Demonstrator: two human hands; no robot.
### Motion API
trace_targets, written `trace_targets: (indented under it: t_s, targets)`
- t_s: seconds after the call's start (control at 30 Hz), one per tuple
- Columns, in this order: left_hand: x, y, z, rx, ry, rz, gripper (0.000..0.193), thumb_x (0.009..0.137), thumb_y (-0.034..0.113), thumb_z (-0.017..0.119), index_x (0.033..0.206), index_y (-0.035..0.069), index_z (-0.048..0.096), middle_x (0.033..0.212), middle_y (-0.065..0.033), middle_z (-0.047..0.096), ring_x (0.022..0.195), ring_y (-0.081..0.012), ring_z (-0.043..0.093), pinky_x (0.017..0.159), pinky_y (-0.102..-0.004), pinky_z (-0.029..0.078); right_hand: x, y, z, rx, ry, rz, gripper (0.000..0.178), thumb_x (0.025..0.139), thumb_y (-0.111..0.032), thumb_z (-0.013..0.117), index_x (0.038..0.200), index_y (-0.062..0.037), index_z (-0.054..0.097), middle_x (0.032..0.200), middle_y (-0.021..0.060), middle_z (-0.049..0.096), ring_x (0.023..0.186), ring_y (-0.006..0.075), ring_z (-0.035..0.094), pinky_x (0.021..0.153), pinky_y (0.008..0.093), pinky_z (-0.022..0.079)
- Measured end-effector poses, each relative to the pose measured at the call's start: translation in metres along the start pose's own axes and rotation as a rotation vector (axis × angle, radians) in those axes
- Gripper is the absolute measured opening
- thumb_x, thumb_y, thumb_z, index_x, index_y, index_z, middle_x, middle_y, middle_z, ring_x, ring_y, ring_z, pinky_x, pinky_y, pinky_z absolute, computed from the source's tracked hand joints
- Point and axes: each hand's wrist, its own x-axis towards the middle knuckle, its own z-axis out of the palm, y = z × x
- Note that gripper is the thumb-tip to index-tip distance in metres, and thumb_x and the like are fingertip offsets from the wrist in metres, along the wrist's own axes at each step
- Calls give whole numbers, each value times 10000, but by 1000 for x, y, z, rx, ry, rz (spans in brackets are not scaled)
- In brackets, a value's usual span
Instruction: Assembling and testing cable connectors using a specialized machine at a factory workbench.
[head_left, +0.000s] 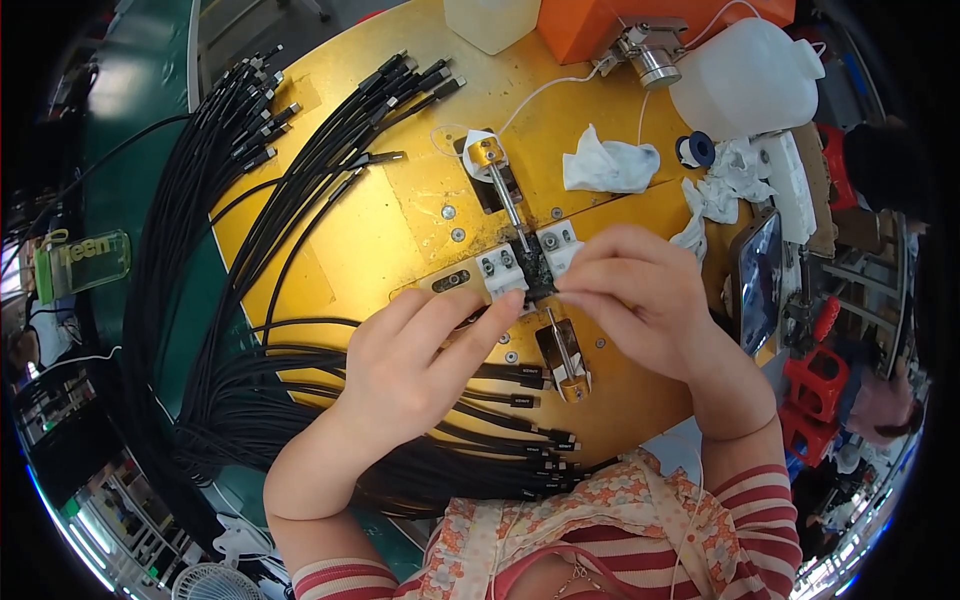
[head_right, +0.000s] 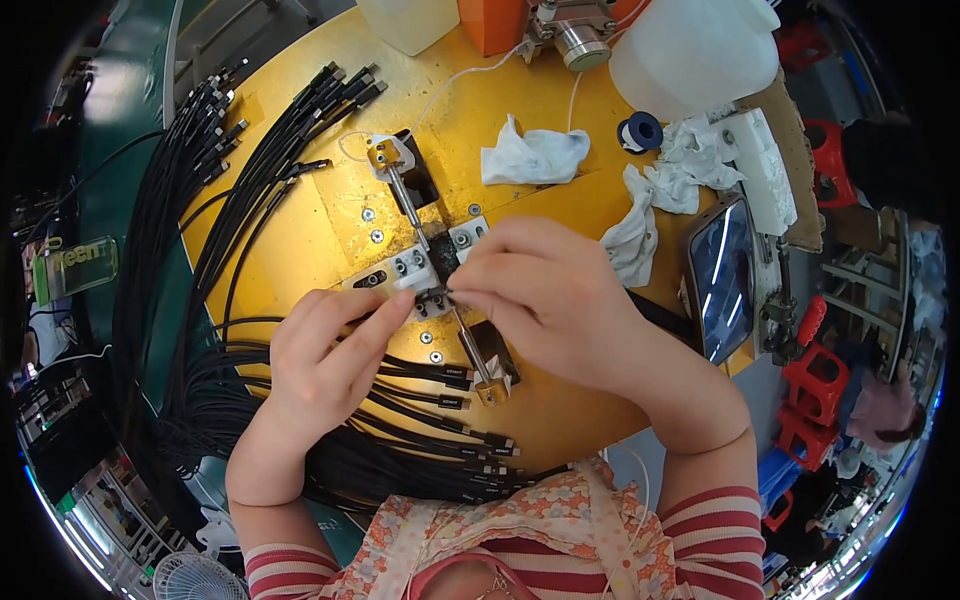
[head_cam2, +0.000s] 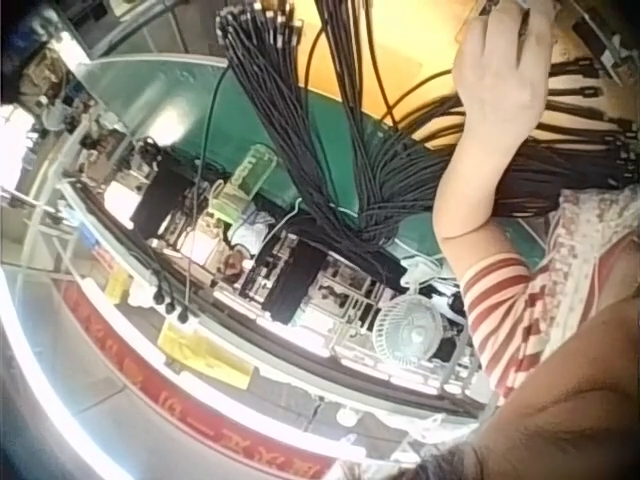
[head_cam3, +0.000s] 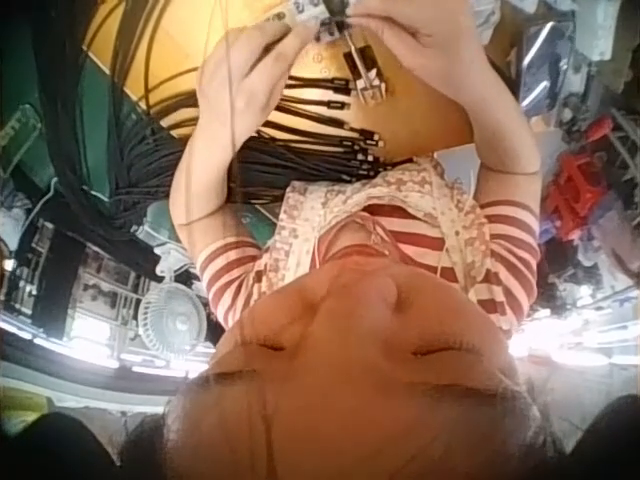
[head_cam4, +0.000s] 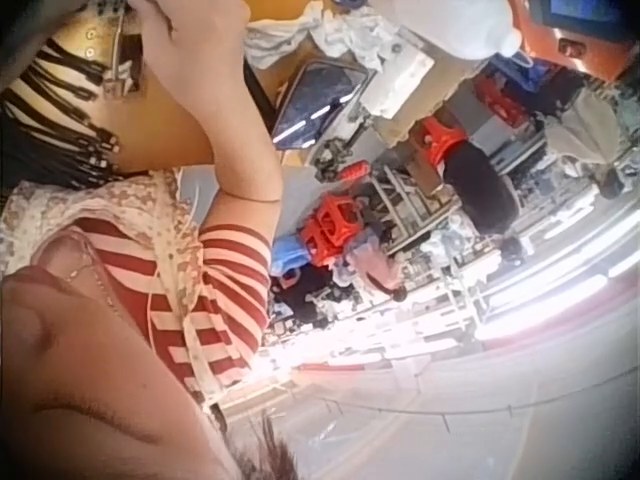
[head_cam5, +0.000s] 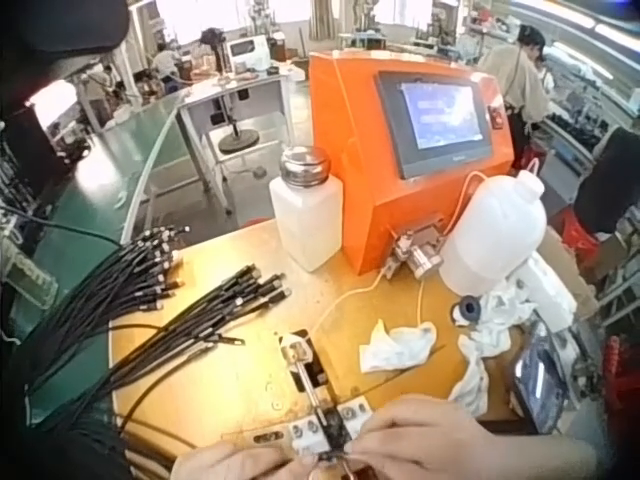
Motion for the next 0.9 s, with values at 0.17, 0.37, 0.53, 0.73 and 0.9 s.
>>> trace_targets:
  t_s: [0.17, 0.37, 0.53, 0.73, 0.9]
  targets:
    - [2, 8, -1, 48, -154, -100, 432, 696, 6, 690, 1125, 64, 706, 931, -54, 615, 736, -202, 579, 646, -306, 471, 3, 5, 6, -106, 38, 70, 126, 754, 3, 721, 865, -26, 668, 818, 81, 542, 758, 254, 563, 665, 359, 459]
    - [3, 6, 3, 104, -126, -78, 405, 727, 47, 665, 1129, 67, 707, 929, -45, 615, 769, -201, 565, 680, -306, 452, 1, -2, 2, -407, -24, -59, 144, 740, -28, 705, 880, -14, 671, 843, 82, 552, 775, 249, 574, 658, 360, 457]
    - [4, 4, 2, 92, -130, -41, 407, 719, 66, 666, 1123, 56, 706, 925, -45, 611, 770, -199, 560, 689, -308, 456, -4, -8, 5, -622, -33, -173, 207, 755, -54, 678, 951, 12, 667, 859, 82, 572, 773, 257, 584, 659, 361, 464]
    - [-1, 1, 3, 112, -37, 41, 387, 735, 93, 668, 1116, 41, 703, 978, -50, 611, 779, -169, 568, 684, -277, 466, -3, -11, 4, -422, 40, -58, 193, 794, -37, 678, 983, 2, 671, 872, 96, 612, 764, 266, 610, 662, 365, 485]
    - [0, 2, -3, 126, 139, 183, 357, 691, 60, 697, 1046, 47, 734, 955, -56, 624, 760, -168, 587, 642, -273, 493, -2, -16, -8, 49, -23, 88, 144, 819, -8, 697, 961, -11, 675, 857, 100, 662, 757, 261, 650, 647, 346, 510]
